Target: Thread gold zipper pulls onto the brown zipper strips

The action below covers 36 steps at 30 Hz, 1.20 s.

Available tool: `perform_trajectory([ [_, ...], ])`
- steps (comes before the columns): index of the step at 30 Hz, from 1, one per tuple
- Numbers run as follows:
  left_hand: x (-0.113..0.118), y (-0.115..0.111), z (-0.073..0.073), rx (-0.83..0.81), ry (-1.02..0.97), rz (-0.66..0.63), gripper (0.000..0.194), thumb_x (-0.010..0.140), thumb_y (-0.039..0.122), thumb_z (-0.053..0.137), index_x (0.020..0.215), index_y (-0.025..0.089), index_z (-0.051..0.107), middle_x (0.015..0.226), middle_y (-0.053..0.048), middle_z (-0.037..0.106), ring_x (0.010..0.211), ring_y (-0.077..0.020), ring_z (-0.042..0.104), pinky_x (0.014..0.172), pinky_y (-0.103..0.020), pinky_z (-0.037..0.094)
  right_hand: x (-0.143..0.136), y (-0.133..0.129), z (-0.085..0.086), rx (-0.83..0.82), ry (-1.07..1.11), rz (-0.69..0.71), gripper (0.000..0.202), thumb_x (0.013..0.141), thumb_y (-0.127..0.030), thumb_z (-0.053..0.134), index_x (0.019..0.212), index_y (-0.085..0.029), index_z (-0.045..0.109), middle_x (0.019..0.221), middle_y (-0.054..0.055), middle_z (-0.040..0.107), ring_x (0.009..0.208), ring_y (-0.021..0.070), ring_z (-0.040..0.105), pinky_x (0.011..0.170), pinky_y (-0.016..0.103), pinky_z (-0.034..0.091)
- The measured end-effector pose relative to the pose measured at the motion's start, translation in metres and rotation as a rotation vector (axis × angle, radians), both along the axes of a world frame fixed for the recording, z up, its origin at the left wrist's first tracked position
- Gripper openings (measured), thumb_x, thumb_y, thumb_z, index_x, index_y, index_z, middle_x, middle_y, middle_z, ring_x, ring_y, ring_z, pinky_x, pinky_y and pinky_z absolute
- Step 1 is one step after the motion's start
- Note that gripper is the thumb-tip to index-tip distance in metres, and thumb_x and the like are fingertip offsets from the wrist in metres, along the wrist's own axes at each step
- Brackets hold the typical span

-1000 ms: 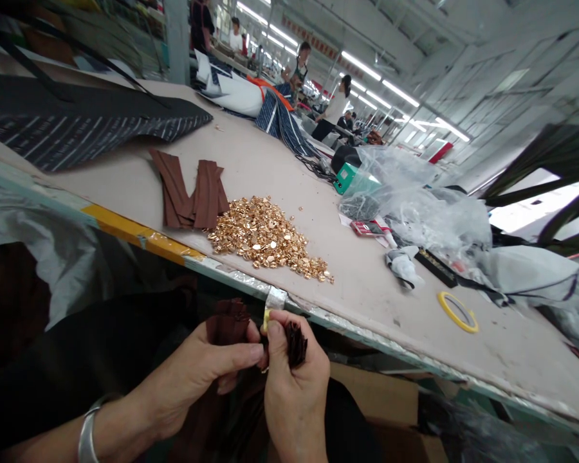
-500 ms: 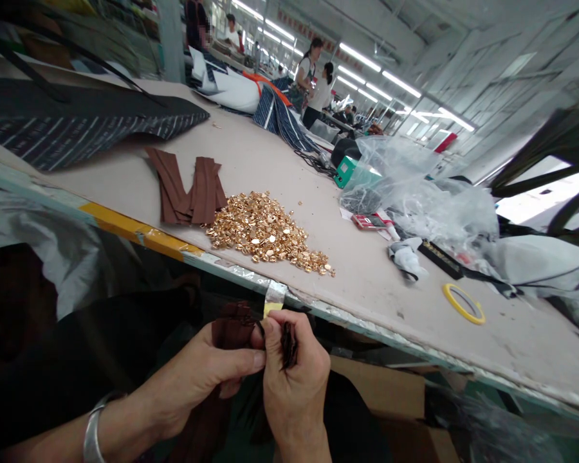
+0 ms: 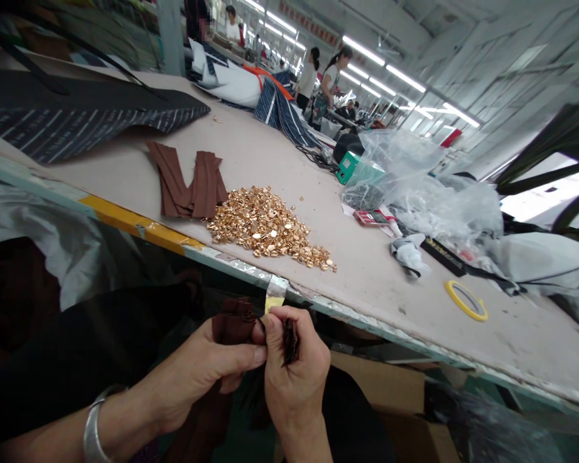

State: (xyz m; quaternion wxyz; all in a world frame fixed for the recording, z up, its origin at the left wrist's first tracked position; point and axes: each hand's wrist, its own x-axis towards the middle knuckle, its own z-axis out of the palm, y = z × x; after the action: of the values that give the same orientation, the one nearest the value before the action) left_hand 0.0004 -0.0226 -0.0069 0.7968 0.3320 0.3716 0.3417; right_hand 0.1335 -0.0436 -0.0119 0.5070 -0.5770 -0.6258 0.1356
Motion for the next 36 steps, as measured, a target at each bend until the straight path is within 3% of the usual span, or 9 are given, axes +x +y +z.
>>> perform_trajectory([
  [5, 0.0, 0.0, -0.002, -0.019, 0.007, 0.024, 0.013, 0.067, 0.025, 0.071, 0.071, 0.016, 0.063, 0.055, 0.007, 0.046, 0.044, -0.0048, 0.035, 0.042, -0.019, 0.027, -0.001, 0.002, 0.0, -0.047, 0.119, 0.007, 0.003, 0.089, -0.023, 0.062, 0.09, -0.023, 0.065, 0.069, -0.006, 0.065, 0.059, 0.0077, 0.06, 0.056, 0.014, 0.048],
  [10, 0.004, 0.003, -0.001, -0.01, -0.032, 0.109, 0.013, 0.071, 0.027, 0.07, 0.074, 0.016, 0.064, 0.059, 0.004, 0.054, 0.043, -0.0044, 0.036, 0.042, -0.019, 0.027, -0.002, 0.003, 0.003, -0.092, 0.231, 0.019, 0.006, 0.089, -0.025, 0.064, 0.086, -0.022, 0.067, 0.062, -0.006, 0.061, 0.05, 0.0065, 0.054, 0.048, 0.014, 0.044],
  [18, 0.01, 0.001, -0.007, -0.07, -0.191, 0.142, 0.02, 0.074, 0.032, 0.074, 0.074, 0.014, 0.064, 0.061, 0.003, 0.056, 0.045, -0.0034, 0.036, 0.042, -0.018, 0.024, 0.001, 0.0, -0.008, -0.056, 0.25, 0.048, 0.005, 0.088, -0.022, 0.064, 0.09, -0.024, 0.068, 0.067, -0.006, 0.062, 0.052, 0.0061, 0.054, 0.05, 0.014, 0.045],
  [27, 0.008, 0.003, 0.0, -0.039, -0.156, 0.146, 0.014, 0.066, 0.022, 0.078, 0.071, 0.015, 0.067, 0.056, 0.006, 0.053, 0.044, -0.0036, 0.034, 0.041, -0.017, 0.025, -0.004, 0.009, 0.01, -0.12, 0.29, -0.001, 0.009, 0.085, -0.029, 0.068, 0.088, -0.021, 0.069, 0.074, -0.001, 0.071, 0.061, 0.0118, 0.065, 0.054, 0.018, 0.052],
  [32, 0.006, 0.002, 0.001, 0.068, -0.163, 0.088, 0.015, 0.066, 0.019, 0.079, 0.075, 0.015, 0.069, 0.068, 0.002, 0.064, 0.063, -0.0099, 0.054, 0.064, -0.021, 0.045, 0.005, -0.004, 0.015, -0.245, 0.32, 0.082, 0.014, 0.08, -0.03, 0.072, 0.087, -0.019, 0.069, 0.05, -0.006, 0.056, 0.038, 0.0075, 0.046, 0.037, 0.018, 0.038],
  [36, 0.003, 0.0, -0.003, 0.205, -0.094, 0.064, 0.016, 0.067, 0.015, 0.077, 0.081, 0.016, 0.068, 0.078, 0.001, 0.067, 0.075, -0.0148, 0.057, 0.072, -0.025, 0.047, 0.0, -0.014, 0.023, -0.297, 0.135, 0.172, 0.012, 0.079, -0.026, 0.073, 0.088, -0.019, 0.071, 0.072, 0.001, 0.069, 0.059, 0.0142, 0.062, 0.054, 0.023, 0.049],
])
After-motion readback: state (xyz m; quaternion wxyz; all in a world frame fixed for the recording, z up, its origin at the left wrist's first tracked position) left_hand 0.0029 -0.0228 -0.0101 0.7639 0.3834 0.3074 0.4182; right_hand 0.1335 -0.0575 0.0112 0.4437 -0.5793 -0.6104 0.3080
